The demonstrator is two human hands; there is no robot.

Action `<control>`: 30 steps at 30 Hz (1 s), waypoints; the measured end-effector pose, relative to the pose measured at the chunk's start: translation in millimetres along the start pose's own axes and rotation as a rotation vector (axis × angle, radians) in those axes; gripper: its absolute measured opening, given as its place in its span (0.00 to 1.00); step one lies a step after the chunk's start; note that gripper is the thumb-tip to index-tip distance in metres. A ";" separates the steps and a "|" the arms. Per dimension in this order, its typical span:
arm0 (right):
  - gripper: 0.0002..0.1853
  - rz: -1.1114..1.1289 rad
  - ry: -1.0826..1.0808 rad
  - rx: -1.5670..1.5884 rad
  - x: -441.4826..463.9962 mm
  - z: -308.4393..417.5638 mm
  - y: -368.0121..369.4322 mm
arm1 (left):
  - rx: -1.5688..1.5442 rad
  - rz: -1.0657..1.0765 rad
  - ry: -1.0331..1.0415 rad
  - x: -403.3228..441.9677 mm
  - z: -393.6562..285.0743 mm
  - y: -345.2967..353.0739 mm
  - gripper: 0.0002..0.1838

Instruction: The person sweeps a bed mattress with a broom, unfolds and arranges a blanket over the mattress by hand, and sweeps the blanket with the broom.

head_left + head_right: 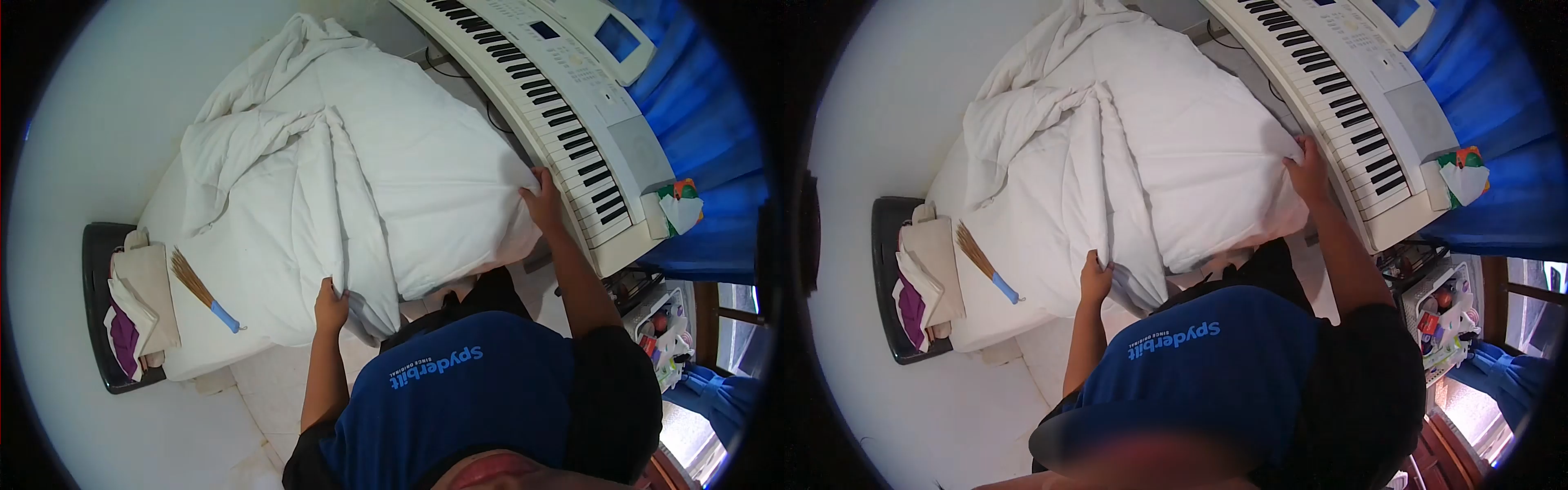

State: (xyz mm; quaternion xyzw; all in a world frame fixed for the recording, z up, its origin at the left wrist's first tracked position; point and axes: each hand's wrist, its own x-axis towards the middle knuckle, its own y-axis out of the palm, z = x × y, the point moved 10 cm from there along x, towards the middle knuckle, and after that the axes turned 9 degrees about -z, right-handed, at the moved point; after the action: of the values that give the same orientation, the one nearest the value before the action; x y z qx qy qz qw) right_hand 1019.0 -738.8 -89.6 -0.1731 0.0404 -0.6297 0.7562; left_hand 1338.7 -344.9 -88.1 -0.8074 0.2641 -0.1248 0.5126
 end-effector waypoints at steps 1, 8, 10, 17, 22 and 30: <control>0.22 -0.053 -0.069 -0.114 -4.3 -12.1 -1.9 | -0.016 0.017 0.014 -0.7 3.5 8.6 0.22; 0.25 0.109 -0.198 -0.432 -67.0 -91.5 58.3 | 0.071 0.126 0.192 -17.4 -15.0 36.0 0.27; 0.27 0.285 -0.022 -0.310 -101.0 -115.5 88.2 | 0.031 0.144 0.189 -16.9 -13.5 38.1 0.29; 0.29 0.401 -0.247 -0.237 -142.0 -26.4 134.3 | 0.007 -0.112 0.301 -34.3 -35.9 11.1 0.29; 0.18 0.499 -0.371 -0.448 -123.7 -17.6 166.1 | -0.017 -0.113 0.440 -45.5 -84.9 16.0 0.27; 0.03 0.550 -0.540 -0.335 -108.5 10.2 129.3 | -0.254 0.199 0.574 -42.1 -141.8 73.6 0.23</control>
State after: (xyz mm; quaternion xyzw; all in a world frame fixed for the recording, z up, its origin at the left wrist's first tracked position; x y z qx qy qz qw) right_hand 1121.1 -612.8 -137.5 -0.4352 -0.0127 -0.3213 0.8409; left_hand 1214.9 -454.2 -88.1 -0.7670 0.4887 -0.2628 0.3222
